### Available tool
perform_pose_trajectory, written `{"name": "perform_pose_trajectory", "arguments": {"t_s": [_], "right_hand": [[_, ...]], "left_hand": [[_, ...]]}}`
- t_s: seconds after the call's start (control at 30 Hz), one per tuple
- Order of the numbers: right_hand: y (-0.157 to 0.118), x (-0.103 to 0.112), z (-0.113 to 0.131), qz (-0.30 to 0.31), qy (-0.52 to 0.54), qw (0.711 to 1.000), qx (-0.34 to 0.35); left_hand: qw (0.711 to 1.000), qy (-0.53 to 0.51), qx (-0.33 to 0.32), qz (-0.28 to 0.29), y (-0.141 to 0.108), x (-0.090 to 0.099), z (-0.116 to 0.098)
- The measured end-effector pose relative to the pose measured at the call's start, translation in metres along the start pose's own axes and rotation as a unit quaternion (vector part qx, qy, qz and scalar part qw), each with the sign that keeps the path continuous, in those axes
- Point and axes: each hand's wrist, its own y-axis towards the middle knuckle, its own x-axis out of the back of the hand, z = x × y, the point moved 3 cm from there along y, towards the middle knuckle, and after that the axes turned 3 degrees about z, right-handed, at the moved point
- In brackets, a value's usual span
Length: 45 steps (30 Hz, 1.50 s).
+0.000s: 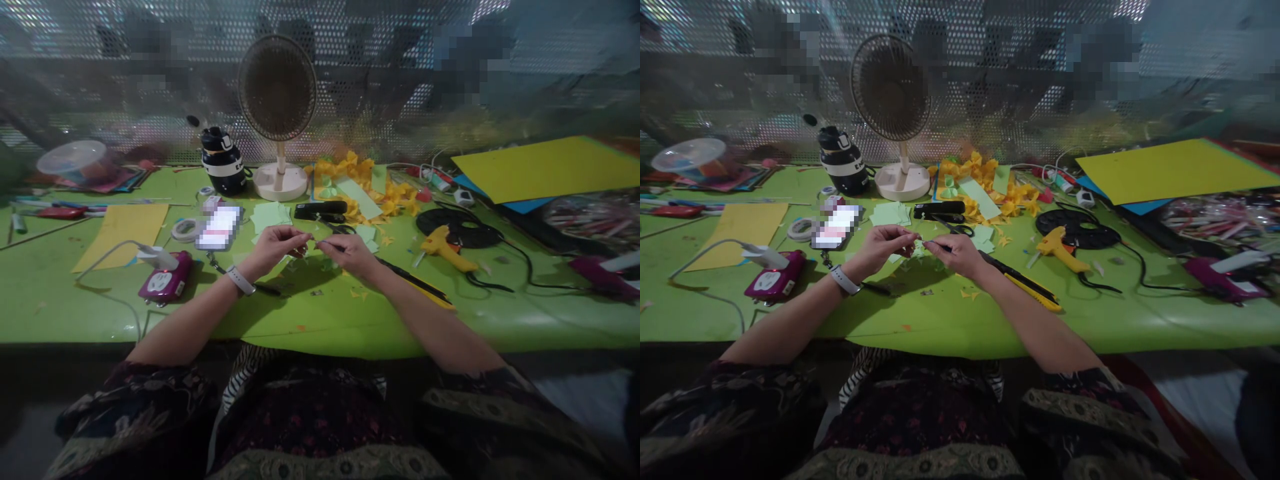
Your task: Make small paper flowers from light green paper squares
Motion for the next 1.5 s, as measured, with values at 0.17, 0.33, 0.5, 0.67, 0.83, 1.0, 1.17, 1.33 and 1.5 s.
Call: {"name": "perform_pose_trajectory", "arguments": {"t_s": [0.17, 0.33, 0.5, 0.67, 0.83, 1.0, 1.17, 1.33, 1.5], "right_hand": [[0.001, 0.0, -0.004, -0.005, 0.014, 1.0, -0.018], [0.001, 0.001, -0.005, 0.001, 0.02, 1.0, -0.008], [0.0, 0.001, -0.001, 0.012, 0.013, 1.0, -0.008], [-0.001, 0.002, 0.004, 0.021, 0.042, 0.999, -0.013], [0.0, 0.003, 0.0, 0.066, 0.049, 0.996, -0.024], [-0.001, 0.003, -0.003, 0.093, 0.032, 0.994, -0.048], [-0.001, 0.0, -0.005, 0.021, 0.009, 1.0, -0.01], [0.001, -0.003, -0.007, -0.048, -0.007, 0.995, 0.092], [0.001, -0.002, -0.008, -0.028, -0.002, 0.995, 0.092]], "left_hand": [[1.0, 0.006, 0.001, -0.007, 0.0, -0.001, -0.002], [1.0, 0.002, 0.001, -0.008, -0.001, -0.001, -0.003], [1.0, 0.004, -0.012, -0.002, -0.001, -0.002, -0.005], [1.0, 0.003, -0.027, 0.002, -0.002, -0.002, -0.005], [0.999, 0.008, -0.038, 0.016, -0.001, -0.001, -0.005], [0.998, 0.013, -0.053, 0.01, -0.001, 0.0, -0.002], [0.996, -0.003, -0.086, -0.022, 0.001, 0.001, -0.001], [0.993, 0.009, -0.106, -0.05, 0.001, 0.002, -0.001], [0.994, 0.017, -0.097, -0.04, 0.002, 0.004, 0.003]]}}
